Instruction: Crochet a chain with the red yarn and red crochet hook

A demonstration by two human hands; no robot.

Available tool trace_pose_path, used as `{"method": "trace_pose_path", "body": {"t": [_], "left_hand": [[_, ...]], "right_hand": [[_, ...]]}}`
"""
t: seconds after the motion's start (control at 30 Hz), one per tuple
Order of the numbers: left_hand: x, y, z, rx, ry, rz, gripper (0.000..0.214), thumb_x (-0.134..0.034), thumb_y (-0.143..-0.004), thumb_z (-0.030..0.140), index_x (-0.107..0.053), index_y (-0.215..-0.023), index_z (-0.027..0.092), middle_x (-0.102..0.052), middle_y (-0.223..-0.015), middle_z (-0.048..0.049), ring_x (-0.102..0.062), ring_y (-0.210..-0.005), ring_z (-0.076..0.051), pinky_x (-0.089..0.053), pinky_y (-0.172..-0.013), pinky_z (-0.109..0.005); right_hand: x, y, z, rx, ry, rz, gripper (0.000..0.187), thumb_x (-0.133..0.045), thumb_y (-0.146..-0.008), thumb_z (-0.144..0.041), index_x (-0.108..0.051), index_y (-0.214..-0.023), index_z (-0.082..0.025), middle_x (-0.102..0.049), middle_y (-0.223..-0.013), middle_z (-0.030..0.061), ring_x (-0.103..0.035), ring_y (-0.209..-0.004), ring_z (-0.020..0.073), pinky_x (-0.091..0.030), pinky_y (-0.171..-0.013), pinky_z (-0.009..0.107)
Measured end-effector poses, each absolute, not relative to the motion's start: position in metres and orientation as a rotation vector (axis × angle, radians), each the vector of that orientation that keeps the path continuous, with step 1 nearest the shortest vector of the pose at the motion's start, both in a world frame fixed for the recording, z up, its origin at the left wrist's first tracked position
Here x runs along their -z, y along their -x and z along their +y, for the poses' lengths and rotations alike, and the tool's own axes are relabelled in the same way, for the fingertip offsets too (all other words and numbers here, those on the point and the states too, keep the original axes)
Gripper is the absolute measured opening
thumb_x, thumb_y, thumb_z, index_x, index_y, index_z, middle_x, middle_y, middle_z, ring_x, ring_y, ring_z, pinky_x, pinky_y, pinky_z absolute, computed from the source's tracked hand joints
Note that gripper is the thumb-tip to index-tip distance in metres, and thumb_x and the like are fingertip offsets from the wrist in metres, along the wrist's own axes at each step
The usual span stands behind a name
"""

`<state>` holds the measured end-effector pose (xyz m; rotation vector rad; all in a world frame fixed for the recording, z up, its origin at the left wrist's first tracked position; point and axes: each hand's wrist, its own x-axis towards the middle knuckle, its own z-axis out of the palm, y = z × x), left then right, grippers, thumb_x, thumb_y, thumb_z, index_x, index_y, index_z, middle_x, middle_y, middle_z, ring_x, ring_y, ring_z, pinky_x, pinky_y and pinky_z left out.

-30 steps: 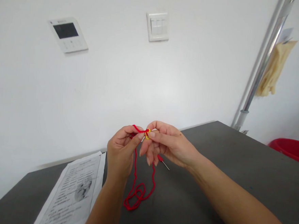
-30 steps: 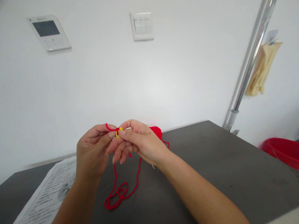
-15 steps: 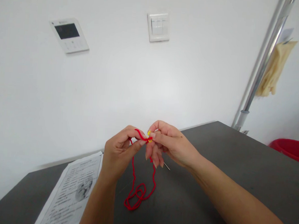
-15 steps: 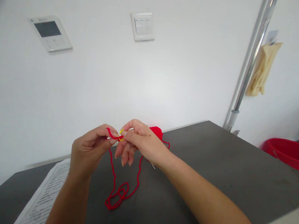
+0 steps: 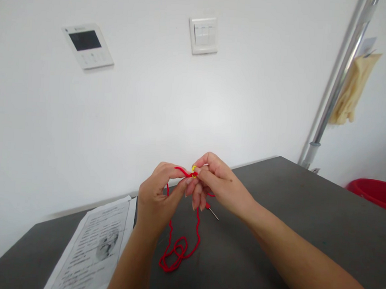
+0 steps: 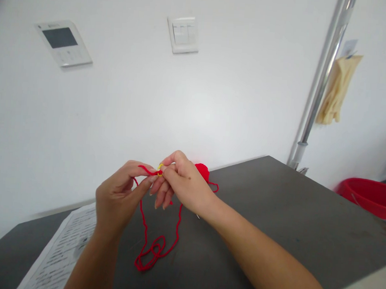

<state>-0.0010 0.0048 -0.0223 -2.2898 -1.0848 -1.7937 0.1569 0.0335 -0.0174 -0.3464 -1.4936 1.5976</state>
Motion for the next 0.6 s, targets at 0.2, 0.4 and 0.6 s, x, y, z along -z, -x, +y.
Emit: {"method": "trace_pose_path", "body": {"t": [0.2, 0.4, 0.6], "left_hand": [[0.0235, 0.0032, 0.0075, 1.849, 2.344, -1.099, 0.011, -0.071, -0.083, 0.014, -0.072, -0.077, 0.024, -0.073, -0.079, -0.0016, -0.066, -0.077, -0.018, -0.051, -0.070, -0.032], [0.0212, 0.0044, 0.0052, 1.944, 2.386, -1.230, 0.011, -0.072, -0.080, 0.014, -0.072, -0.074, 0.023, -0.072, -0.076, -0.0001, -0.065, -0.073, -0.016, -0.049, -0.068, -0.029], [0.0240, 0.0011, 0.0072, 2.316, 2.342, -1.417, 0.008, -0.075, -0.079, 0.017, -0.073, -0.073, 0.023, -0.072, -0.072, 0.0027, -0.064, -0.071, -0.013, -0.049, -0.068, -0.024]], "right_hand": [[0.0176, -0.1572, 0.0317, -1.571, 0.407, -1.522, 0.011, -0.044, -0.096, -0.018, -0.037, -0.091, -0.024, -0.067, -0.060, -0.0080, -0.064, -0.040, 0.0106, -0.047, -0.038, 0.016], [0.0200, -0.1553, 0.0281, -1.548, 0.422, -1.546, 0.009, -0.041, -0.098, -0.018, -0.038, -0.092, -0.023, -0.066, -0.061, -0.0074, -0.064, -0.041, 0.0098, -0.048, -0.039, 0.015], [0.0220, -0.1539, 0.0322, -1.603, 0.323, -1.500, 0.011, -0.049, -0.096, -0.024, -0.038, -0.092, -0.024, -0.071, -0.063, -0.0060, -0.066, -0.041, 0.0112, -0.049, -0.039, 0.016]]}}
